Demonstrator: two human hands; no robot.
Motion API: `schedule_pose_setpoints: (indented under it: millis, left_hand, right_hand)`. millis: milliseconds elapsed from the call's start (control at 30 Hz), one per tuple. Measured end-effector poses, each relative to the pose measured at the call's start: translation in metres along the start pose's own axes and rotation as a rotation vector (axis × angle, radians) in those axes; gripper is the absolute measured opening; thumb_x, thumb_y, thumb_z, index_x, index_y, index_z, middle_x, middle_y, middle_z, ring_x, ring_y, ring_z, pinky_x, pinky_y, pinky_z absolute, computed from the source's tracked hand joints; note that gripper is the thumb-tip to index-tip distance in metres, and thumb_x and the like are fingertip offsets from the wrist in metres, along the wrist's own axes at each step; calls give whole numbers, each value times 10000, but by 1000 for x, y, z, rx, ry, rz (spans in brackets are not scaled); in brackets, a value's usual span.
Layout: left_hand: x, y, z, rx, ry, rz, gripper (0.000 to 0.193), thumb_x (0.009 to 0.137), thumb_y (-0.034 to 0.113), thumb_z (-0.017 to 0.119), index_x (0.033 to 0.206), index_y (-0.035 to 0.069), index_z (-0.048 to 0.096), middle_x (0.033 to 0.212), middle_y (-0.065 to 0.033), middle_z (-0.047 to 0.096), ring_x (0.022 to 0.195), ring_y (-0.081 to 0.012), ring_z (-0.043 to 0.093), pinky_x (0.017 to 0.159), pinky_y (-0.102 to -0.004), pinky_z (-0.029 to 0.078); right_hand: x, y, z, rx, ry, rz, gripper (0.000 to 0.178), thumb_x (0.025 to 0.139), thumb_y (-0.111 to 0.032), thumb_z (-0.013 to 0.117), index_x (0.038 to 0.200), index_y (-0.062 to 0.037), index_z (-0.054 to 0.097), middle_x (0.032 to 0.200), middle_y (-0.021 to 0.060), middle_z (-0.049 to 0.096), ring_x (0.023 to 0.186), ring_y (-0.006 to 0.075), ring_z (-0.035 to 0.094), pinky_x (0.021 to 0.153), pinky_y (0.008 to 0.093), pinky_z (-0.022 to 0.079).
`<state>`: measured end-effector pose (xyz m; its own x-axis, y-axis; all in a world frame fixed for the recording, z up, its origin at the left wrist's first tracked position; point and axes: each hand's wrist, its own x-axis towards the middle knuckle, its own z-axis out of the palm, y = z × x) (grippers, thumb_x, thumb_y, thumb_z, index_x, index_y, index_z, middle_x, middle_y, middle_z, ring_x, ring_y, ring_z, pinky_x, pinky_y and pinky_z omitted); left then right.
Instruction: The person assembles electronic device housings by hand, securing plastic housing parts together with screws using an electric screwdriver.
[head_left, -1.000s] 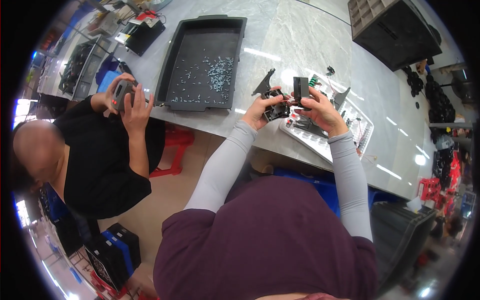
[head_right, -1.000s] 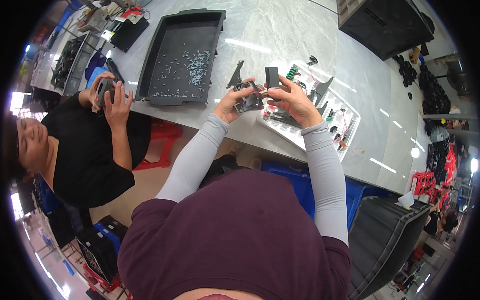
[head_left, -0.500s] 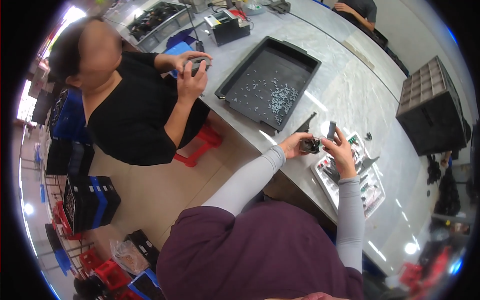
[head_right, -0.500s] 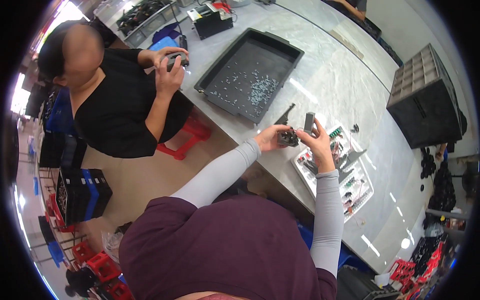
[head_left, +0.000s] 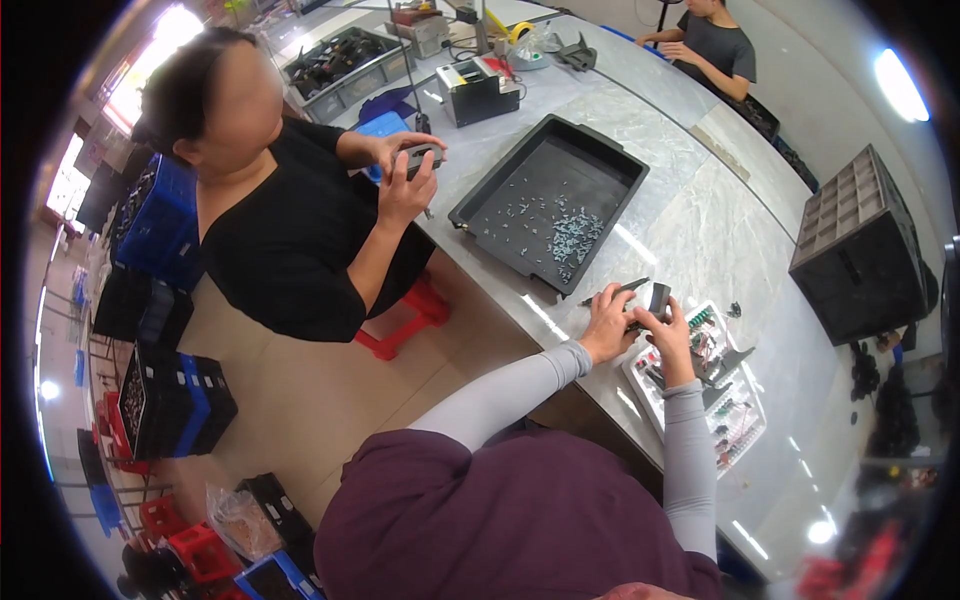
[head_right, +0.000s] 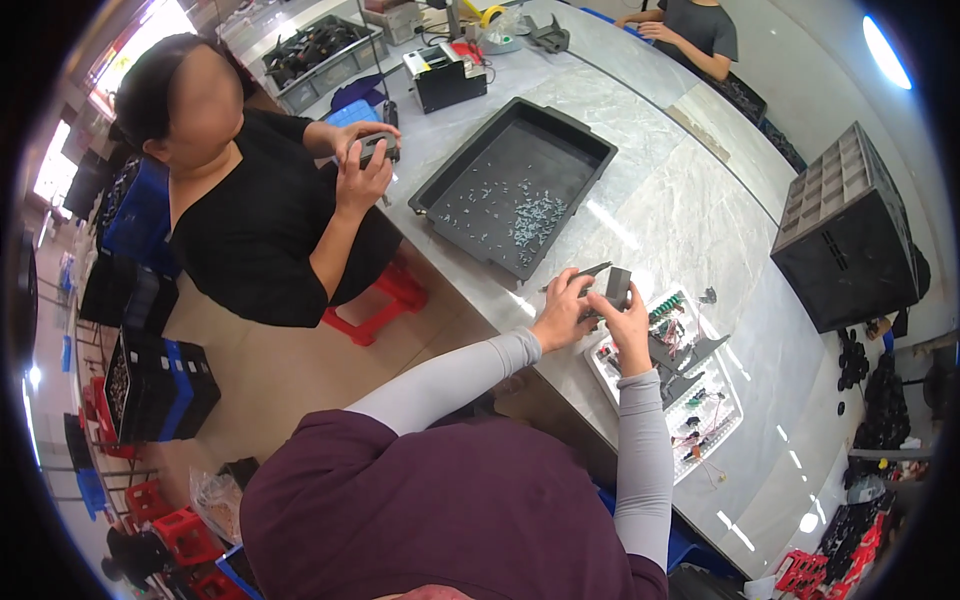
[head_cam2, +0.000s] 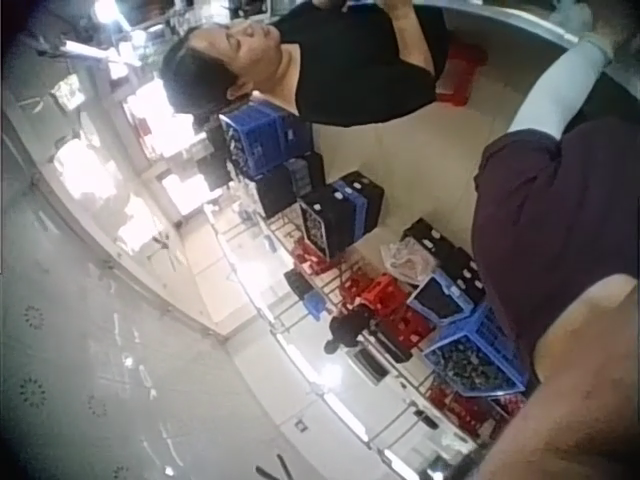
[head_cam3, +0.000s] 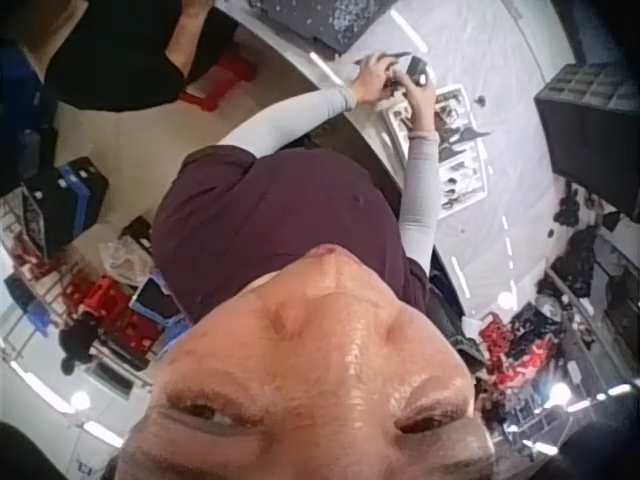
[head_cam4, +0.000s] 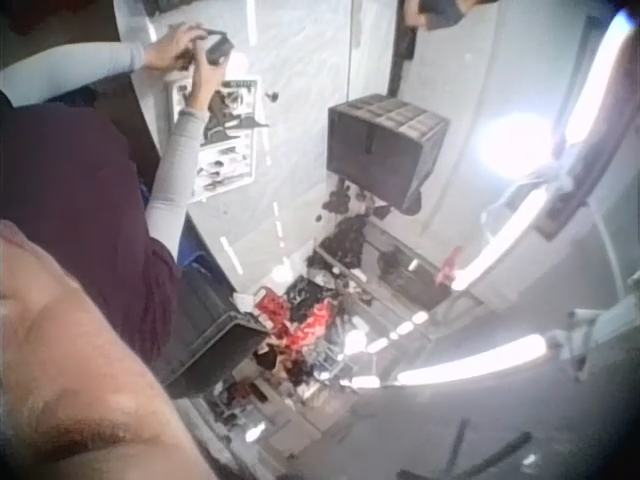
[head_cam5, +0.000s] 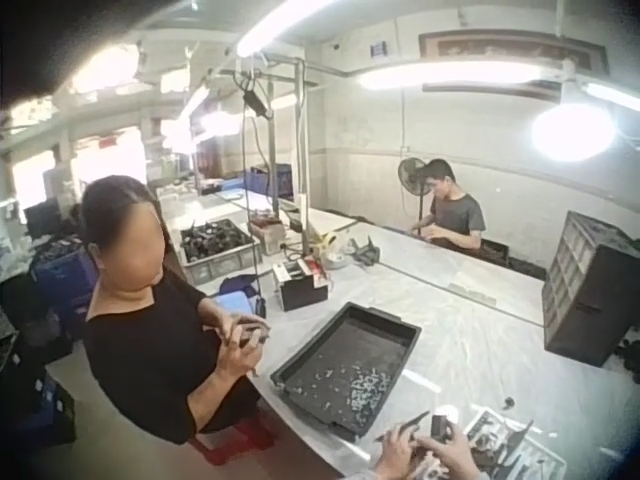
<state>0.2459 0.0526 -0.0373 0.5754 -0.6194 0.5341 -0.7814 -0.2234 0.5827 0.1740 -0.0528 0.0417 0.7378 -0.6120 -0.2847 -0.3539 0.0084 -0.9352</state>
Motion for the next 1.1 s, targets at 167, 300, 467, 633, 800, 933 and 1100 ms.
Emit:
schedule_pose_setpoints:
  millis: [167, 300, 467, 633, 800, 933, 1100]
  left_hand:
    - [9, -5, 17, -43, -18, 44, 470, 554, 98, 671, 1008, 23, 574, 1110, -182, 500, 1106, -379, 399, 916, -463, 328]
    - [17, -3, 8, -76, -173, -17, 360, 633, 108, 663, 984, 84, 587, 1069, -91, 554, 1185, -330, 352, 971, -579, 221]
    - [25, 6, 14, 60, -288, 62, 232, 660, 106, 644, 892, 104, 637, 954, -50, 616, 1173, -294, 369, 977, -557, 193]
    - [27, 11, 18, -91, -279, -45, 129, 747, 121, 618, 869, 137, 658, 991, -7, 606, 1173, -289, 377, 948, -645, 168]
    - [25, 7, 17, -66, -385, -21, 138, 757, 147, 624, 889, 142, 663, 990, 6, 606, 1182, -284, 372, 947, -658, 153]
    - [25, 1, 22, -52, -414, 17, 159, 762, 150, 622, 914, 156, 669, 969, 9, 609, 1181, -273, 373, 945, -664, 149]
    - [29, 4, 24, 76, -371, 78, 123, 748, 122, 600, 851, 152, 659, 931, 16, 615, 1153, -260, 400, 952, -674, 137]
  right_hand:
    - [15, 31, -1, -79, 15, -133, 620, 653, -307, 765, 1123, 16, 522, 963, 117, 610, 823, 167, 591, 713, 279, 478]
    - [9, 14, 0, -34, -25, -124, 668, 622, -386, 754, 1116, 10, 542, 972, 137, 629, 874, 191, 605, 755, 298, 480]
    - [16, 17, -16, -164, 29, -152, 593, 660, -366, 745, 1100, -9, 573, 852, 83, 638, 753, 111, 579, 677, 251, 465]
    - [19, 15, -22, -82, 68, -78, 572, 671, -396, 729, 1061, 0, 595, 827, 74, 636, 709, 108, 577, 618, 232, 453]
    - [26, 15, -28, -14, -13, 182, 512, 708, -454, 677, 997, -35, 626, 837, 54, 608, 677, 112, 561, 565, 226, 444]
    - [17, 3, -26, 31, -41, 239, 510, 723, -483, 644, 1019, -67, 634, 811, 40, 587, 662, 108, 544, 535, 229, 432]
    - [33, 17, -28, 42, 9, 222, 555, 668, -517, 664, 885, -8, 635, 728, 57, 580, 597, 113, 532, 491, 228, 405]
